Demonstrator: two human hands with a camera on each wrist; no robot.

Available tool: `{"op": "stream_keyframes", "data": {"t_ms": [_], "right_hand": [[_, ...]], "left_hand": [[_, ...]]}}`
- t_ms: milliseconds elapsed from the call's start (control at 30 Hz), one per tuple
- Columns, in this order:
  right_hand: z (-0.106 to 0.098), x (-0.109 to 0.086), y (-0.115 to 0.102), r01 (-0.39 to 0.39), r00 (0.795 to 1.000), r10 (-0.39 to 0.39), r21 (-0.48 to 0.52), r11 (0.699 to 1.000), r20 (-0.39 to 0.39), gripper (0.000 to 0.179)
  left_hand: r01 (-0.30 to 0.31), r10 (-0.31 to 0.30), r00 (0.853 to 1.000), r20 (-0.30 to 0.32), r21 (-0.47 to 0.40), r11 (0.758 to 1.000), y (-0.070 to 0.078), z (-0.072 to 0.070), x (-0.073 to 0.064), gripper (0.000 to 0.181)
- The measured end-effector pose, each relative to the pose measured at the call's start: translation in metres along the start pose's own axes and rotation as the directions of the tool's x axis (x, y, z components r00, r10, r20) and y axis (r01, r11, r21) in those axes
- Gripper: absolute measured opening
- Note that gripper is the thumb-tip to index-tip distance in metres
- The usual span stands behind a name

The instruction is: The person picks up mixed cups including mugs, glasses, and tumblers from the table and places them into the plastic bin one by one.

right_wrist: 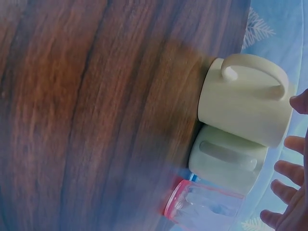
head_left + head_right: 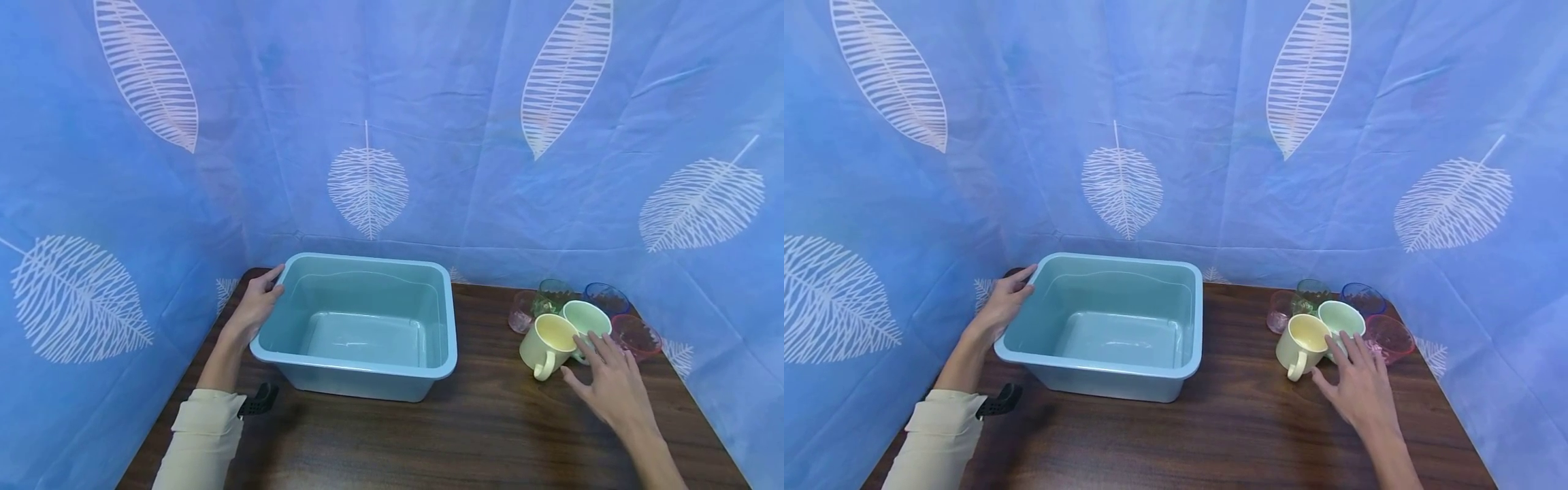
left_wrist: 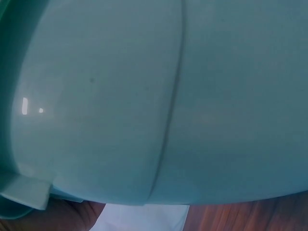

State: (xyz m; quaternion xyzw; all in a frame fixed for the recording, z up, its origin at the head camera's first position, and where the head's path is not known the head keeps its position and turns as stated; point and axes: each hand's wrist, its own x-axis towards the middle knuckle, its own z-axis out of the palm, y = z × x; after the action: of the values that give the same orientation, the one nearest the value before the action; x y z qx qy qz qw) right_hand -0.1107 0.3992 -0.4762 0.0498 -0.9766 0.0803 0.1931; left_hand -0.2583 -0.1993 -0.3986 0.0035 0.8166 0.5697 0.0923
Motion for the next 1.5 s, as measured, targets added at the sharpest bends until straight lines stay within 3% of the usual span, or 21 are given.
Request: {"op": "stream_keyframes", "data": {"t_ms": [600, 1167, 1500], "right_hand": [[0.003, -0.007, 0.004, -0.038, 0.999, 0.037, 0.01, 0.999, 0.033, 0.063], [0.006, -0.009, 0.013, -0.016, 1.0, 0.016, -0.013, 1.0, -0.021, 0.061], [-0.001, -0.003, 0.017, -0.038, 0.999, 0.038, -0.025, 0.999, -0.007, 0.063]], "left_hand": [[0.026, -0.026, 0.999, 0.023, -0.009, 1.0, -0.001, 0.013, -0.003, 0.059], [-0.03, 0.03, 0.999, 0.023, -0.014, 0.999, -0.002, 0.02, -0.008, 0.059], [-0.045, 0.046, 0.999, 0.026, -0.033, 0.998, 0.002, 0.024, -0.01, 0.06]]}}
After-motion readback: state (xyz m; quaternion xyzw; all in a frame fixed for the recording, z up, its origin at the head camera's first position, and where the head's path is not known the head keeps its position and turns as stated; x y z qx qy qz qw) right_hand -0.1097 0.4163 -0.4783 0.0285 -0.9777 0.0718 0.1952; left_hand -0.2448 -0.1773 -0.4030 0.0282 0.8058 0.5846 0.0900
